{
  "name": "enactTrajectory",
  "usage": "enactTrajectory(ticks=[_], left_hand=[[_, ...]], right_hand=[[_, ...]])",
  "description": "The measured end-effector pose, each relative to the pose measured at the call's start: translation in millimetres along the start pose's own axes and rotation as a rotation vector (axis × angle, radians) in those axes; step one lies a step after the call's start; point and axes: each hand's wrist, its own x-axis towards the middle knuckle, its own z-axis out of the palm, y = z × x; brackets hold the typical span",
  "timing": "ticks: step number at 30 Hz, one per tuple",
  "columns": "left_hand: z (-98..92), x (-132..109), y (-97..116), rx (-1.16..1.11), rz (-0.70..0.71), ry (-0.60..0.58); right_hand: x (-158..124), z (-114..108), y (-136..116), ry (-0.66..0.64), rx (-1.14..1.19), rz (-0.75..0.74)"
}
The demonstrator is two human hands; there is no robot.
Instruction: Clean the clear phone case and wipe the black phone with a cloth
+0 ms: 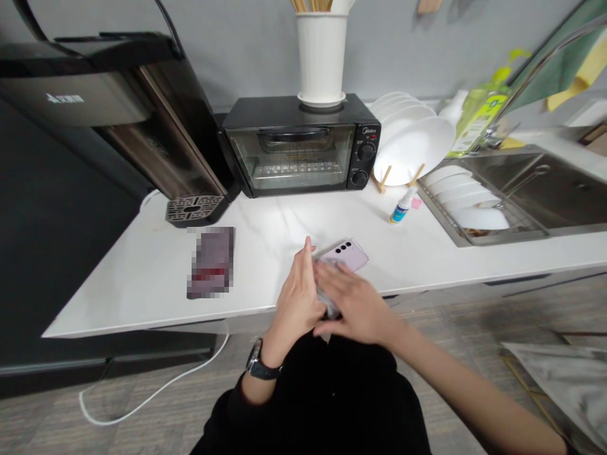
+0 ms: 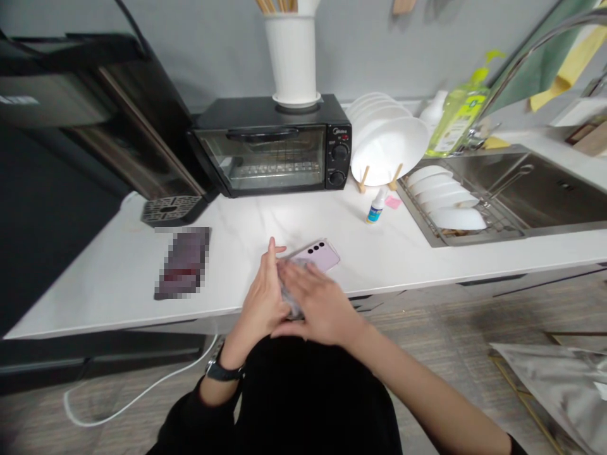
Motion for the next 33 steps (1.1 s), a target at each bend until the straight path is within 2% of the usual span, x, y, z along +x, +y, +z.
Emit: enactTrajectory(ticks=[3,7,10,14,18,21,22,25,29,33], left_hand=[[-0.2,0,0,-0.005,-0.010,0.001],[-1.3,1,0,-0.008,-0.009,-0.002],[-2.3,2,0,-0.010,-0.009,0.013],[-3.4,2,-3,0.019,0.014,-0.006],[-3.4,1,-3,0.005,-0.010,-0.005],[-3.3,2,-3,0.005,0.007,-0.013],[-3.4,2,-3,0.005,0.008,-0.007],[-4.4,2,-4,-0.001,-0.011,0.005],[-5.8,2,-5,0.003,0.038,-0.034],[-6.0,2,-5,-0.008,-0.008,0.006]], right_hand=[[0,0,2,0.065,-0.073,0.117],[-1,0,5,-0.043,0.022,-0.075],[-2,-2,8,0.050,-0.066,0.082],[-5,-2,7,-0.045,0.015,-0.119],[-7,-3,5,0.091,-0.080,0.067],[-9,-5,4,-0.032,0.029,-0.127],[-9,-6,5,-0.051,0.027,-0.113],[-10,-8,7,0.045,-0.060,0.091],[-12,-7,6,-0.044,0.054,-0.101],[-12,-7,7,0.060,-0.031,0.076]])
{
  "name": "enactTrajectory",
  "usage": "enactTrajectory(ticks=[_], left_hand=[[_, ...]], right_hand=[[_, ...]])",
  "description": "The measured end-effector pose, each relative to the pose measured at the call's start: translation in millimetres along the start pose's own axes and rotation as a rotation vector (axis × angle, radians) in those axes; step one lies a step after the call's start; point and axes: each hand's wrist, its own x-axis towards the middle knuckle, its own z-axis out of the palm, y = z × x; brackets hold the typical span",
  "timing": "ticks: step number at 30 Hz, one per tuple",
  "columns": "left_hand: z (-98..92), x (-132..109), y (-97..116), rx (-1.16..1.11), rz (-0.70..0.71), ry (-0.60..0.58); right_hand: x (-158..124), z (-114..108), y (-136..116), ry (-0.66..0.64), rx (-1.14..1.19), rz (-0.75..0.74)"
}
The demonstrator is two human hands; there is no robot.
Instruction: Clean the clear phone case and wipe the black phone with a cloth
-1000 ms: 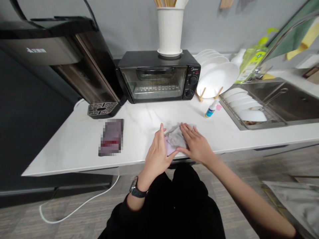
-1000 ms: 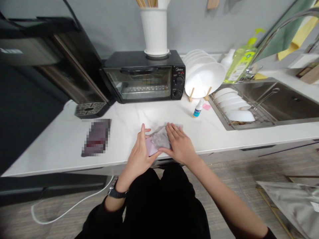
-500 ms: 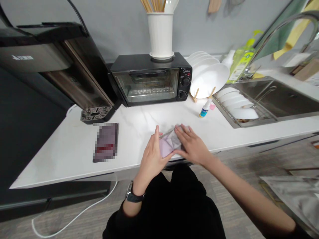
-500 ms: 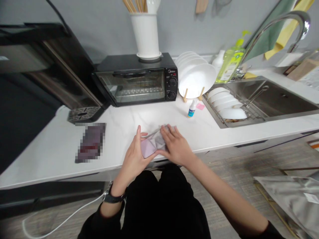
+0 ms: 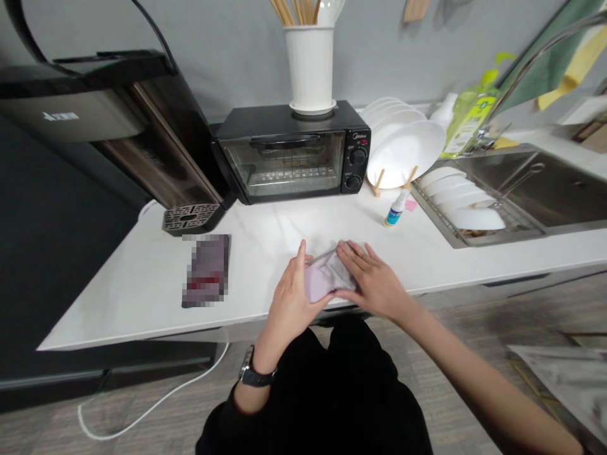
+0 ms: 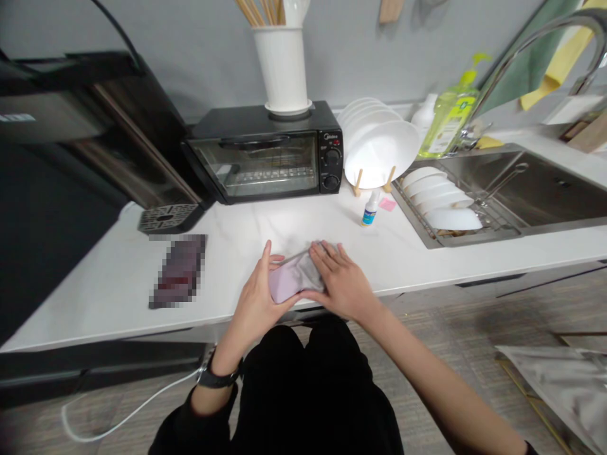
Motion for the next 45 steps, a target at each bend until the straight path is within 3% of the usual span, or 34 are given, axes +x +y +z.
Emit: enactTrajectory(ticks=[4,7,11,15,19,23,28,31,33,37,41,45], left_hand=[[0.3,0,-1,-0.004,0.030,-0.036],[1.6,0,0,0.008,-0.017,0.007],[1.6,2,2,0.015,-0.007,0.010],[-2.3,1,2,0.022,0.001,-0.003],[-3.9,0,1,-0.012,0.051,-0.031],[-0.2,-1,0,0.036,0.009,0.016],[-0.4,4,-4,0.011,-0.019,0.034],[-4.3,8,-6,-0.006,-0.020,0.013],[-6.6,10,-5,-0.065,-0.028,0.025],[-9.4,21,-1,-0.130,-0.127,0.175],[-11.4,41,1,-0.307,-0.230,0.305],[-11.0,53,9,-0.600,-0.253,0.311]], right_hand=[[0,0,2,-0.115,0.107,-0.199],[3,-1,5,0.005,-0.021,0.006],[6,-1,4,-0.105,0.090,-0.211],[9,-3,6,-0.008,-0.012,-0.039],[6,-4,7,-0.093,0.024,-0.193],[4,-11,18,-0.015,-0.070,-0.021],[13,-19,29,0.057,-0.077,-0.041],[22,-19,43,0.177,0.027,-0.007],[28,-19,54,0.181,0.147,-0.064],[43,-19,68,0.215,0.306,-0.102],[58,-21,69,0.322,0.078,-0.057],[66,-22,51,0.333,-0.209,-0.067]])
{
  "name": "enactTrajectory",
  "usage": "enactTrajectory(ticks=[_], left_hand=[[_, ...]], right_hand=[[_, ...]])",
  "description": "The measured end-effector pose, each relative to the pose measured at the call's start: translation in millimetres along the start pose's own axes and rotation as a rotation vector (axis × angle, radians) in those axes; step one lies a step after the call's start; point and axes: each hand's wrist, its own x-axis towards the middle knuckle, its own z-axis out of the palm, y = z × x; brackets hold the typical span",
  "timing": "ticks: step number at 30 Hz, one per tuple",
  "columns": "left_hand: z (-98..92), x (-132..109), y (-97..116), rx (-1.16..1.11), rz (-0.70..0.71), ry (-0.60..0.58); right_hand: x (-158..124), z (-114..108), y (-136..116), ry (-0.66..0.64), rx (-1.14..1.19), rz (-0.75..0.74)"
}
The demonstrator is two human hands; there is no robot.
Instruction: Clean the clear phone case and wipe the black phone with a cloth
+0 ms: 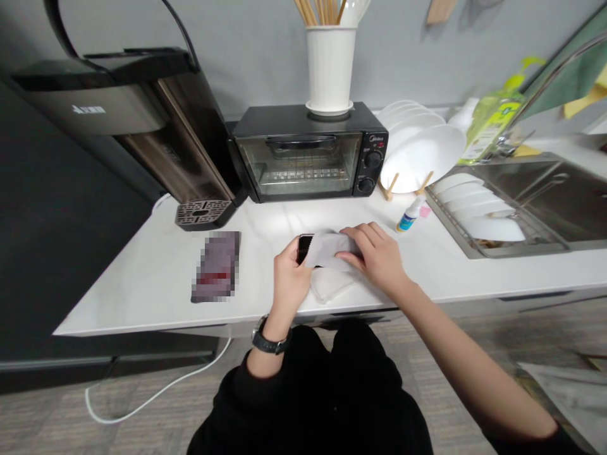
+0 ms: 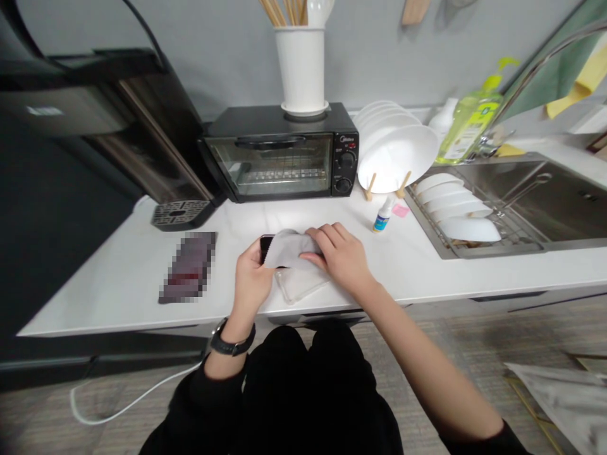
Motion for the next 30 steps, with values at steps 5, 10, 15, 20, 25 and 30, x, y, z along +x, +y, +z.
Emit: enactTrajectory(ticks=[5,10,15,20,25,30], left_hand=[[12.6,-13,1,-0.276,-0.109,0.042],[26.7,-29,2,-0.619,-0.335,0.145],[36.1,-40,6,-0.732,-0.413,0.253],[43.3,-50,6,-0.751,-0.375,0.215],[50.0,-65,6,-0.767,-0.378,0.238],[53.0,-74,11,-0.754,-0.389,0.256]], right_hand=[[0,-2,-35,0.011,-0.070,0.028],[-11,-7,-55,-0.177,-0.046,-0.042],[-22,-8,-53,-0.227,-0.019,-0.032],[-32,-4,-49,-0.215,-0.005,0.030],[-38,-8,-53,-0.249,0.033,-0.003],[-40,-14,-53,-0.286,0.088,-0.031]])
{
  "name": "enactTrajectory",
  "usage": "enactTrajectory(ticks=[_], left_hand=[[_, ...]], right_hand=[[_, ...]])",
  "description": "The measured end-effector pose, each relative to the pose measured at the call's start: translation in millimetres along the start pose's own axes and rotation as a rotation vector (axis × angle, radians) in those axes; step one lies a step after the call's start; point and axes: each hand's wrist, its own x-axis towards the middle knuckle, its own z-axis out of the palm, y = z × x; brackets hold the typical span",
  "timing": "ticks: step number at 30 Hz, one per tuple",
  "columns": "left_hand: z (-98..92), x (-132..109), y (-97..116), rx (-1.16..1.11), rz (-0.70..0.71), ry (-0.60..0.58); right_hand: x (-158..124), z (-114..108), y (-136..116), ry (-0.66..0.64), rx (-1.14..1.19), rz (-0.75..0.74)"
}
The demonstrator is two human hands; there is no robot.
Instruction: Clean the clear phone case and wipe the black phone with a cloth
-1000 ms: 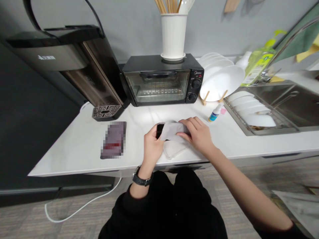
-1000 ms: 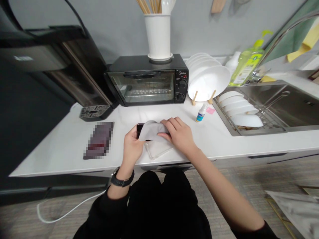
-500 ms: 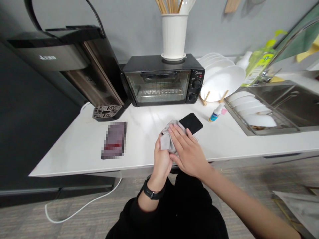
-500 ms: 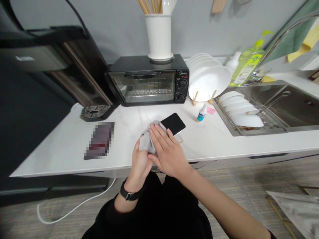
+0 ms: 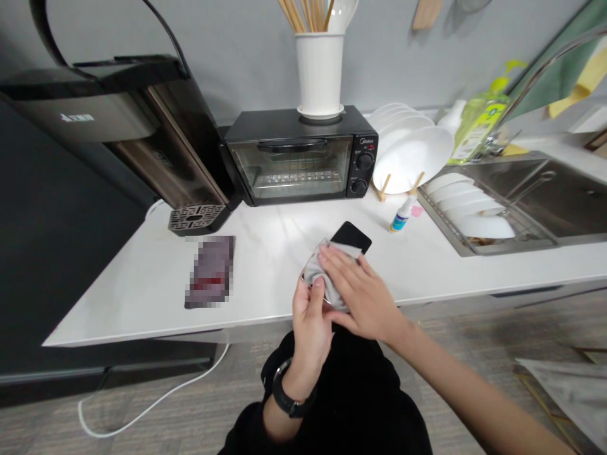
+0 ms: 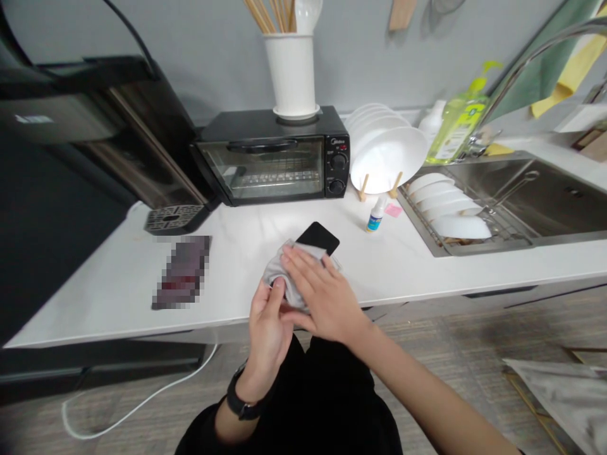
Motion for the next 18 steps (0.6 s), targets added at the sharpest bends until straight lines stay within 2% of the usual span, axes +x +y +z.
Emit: enactTrajectory(ticks=[3,7,10,14,16,18], left_hand=[[1.0,0,0,0.030,0.010,-0.037],[0.2,3,1,0.109,0.021,-0.047],[-2.8,3,0,0.169,0.095,-0.107],[-9.6,3,-2,0.411,0.251,-0.150],[-11.8,4,0,0.535,0.338,-0.158],[-11.4,5,5,0.632,0.396,-0.181]], right_hand=[[0,-1,0,0.069,-0.008,0.069],[-3,2,2,0.044,0.068,0.023],[-6,8,2,0.208,0.219,0.218],[-1,20,-12,0.470,0.752,0.570],[4,23,-20,0.565,1.112,0.689],[9,25,-26,0.603,1.427,0.760]])
